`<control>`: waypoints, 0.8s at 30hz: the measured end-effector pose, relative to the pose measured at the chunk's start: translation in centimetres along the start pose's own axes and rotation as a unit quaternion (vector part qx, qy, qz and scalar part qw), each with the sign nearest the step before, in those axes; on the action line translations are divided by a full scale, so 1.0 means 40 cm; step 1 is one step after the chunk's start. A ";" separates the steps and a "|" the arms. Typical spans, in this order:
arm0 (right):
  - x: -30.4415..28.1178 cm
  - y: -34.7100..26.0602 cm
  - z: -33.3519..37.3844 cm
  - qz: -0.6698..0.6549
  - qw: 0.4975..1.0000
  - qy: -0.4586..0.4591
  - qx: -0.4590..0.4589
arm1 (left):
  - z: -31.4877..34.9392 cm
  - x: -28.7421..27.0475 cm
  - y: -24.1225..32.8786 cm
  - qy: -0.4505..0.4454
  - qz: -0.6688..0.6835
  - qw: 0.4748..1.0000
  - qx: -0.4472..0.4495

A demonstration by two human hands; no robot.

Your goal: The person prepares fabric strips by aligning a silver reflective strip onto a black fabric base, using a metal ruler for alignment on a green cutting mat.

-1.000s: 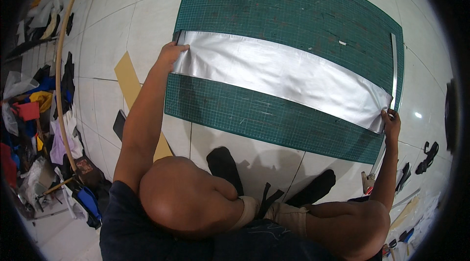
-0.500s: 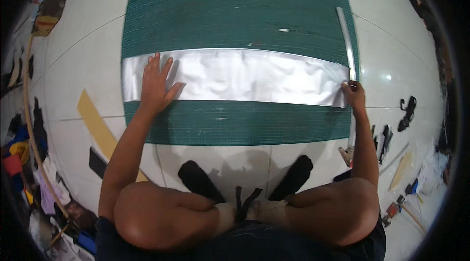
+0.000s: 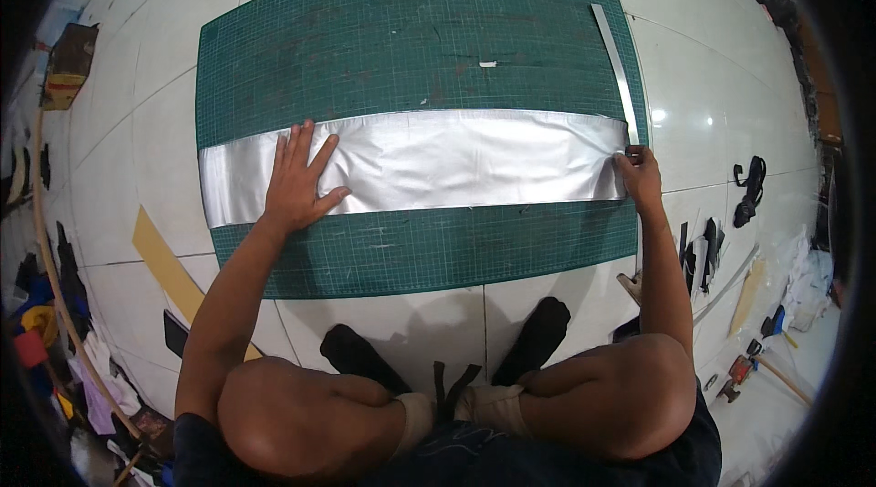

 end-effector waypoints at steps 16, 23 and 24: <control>0.359 -0.657 0.351 0.099 0.876 -0.049 -0.470 | -0.015 0.018 0.016 -0.015 -0.034 0.999 -0.002; 0.175 -0.327 0.199 0.229 0.941 0.028 -0.248 | -0.005 0.016 -0.003 0.017 -0.044 0.998 0.031; 0.152 -0.290 0.187 0.227 0.945 0.040 -0.232 | -0.010 0.008 0.007 0.015 -0.043 0.999 0.030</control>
Point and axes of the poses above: each hand's wrist, its own z-axis away from the middle knuckle, its own x-axis out of the palm, y = z × x, the point moved 10 cm from there along -z, towards the middle knuckle, and after that the axes turned 4 degrees about z, right-handed, at the moved point
